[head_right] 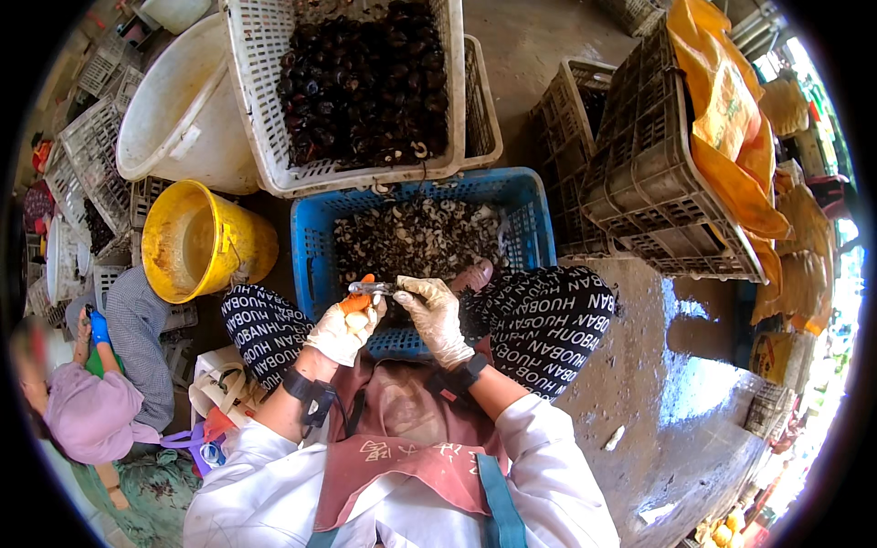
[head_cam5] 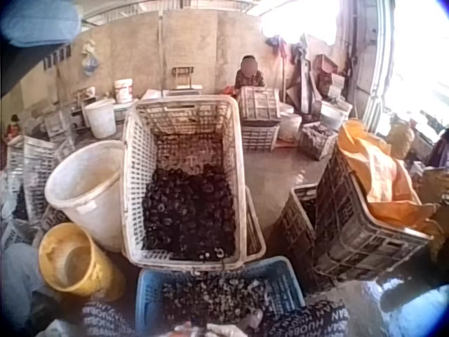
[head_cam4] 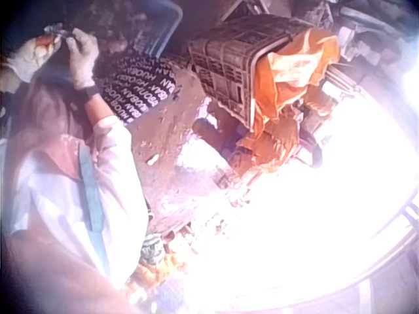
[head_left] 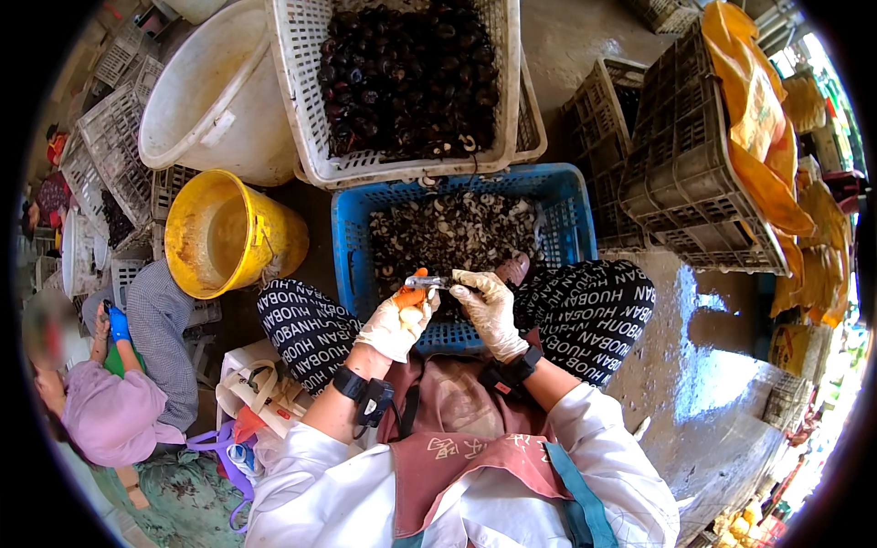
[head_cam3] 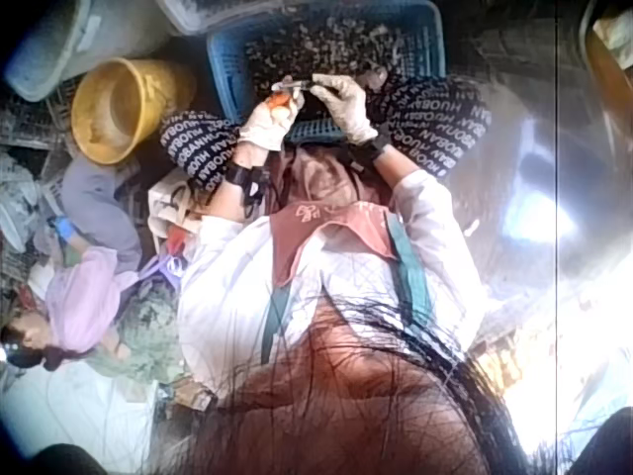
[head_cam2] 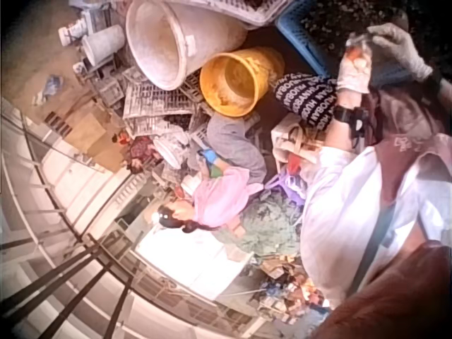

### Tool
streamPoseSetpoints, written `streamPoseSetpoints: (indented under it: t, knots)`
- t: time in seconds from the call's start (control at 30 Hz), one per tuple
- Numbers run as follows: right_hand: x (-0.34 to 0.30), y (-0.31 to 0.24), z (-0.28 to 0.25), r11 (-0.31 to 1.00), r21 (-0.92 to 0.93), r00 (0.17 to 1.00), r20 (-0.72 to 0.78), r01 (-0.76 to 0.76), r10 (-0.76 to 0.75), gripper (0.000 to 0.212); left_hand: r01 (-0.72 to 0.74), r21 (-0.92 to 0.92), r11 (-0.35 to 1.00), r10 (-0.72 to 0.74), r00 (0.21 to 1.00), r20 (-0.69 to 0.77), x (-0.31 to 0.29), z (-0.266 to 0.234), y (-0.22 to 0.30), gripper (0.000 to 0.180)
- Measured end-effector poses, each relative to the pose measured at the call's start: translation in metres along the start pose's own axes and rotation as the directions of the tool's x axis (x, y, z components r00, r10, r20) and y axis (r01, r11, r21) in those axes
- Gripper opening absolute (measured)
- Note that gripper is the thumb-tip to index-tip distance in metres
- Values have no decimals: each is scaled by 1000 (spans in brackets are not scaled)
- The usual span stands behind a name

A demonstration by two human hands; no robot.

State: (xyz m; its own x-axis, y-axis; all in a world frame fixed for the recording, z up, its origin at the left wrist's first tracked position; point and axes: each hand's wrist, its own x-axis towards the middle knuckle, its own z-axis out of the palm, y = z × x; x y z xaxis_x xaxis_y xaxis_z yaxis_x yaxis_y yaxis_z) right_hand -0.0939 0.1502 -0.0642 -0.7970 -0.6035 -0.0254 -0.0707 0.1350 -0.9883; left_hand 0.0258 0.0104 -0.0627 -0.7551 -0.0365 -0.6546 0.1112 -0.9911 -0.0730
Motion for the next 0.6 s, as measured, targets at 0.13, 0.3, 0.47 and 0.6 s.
streamPoseSetpoints:
  t: [0.13,0.3,0.47,0.6]
  knots:
    - [3,-11,-7,944,-213,967,92,252,-238,20,3,10,1000,-2,1000,-21,-1,5,-3,38]
    - [14,21,-20,981,-148,989,-102,-123,108,19,36,9,999,-36,999,0,-4,-4,-6,35]
    - [4,-13,-6,994,-111,990,136,-15,30,17,-68,274,959,66,998,15,-1,-4,-2,37]
    - [15,36,-17,931,154,943,-2,-330,334,21,-142,515,846,155,988,19,-7,7,1,36]
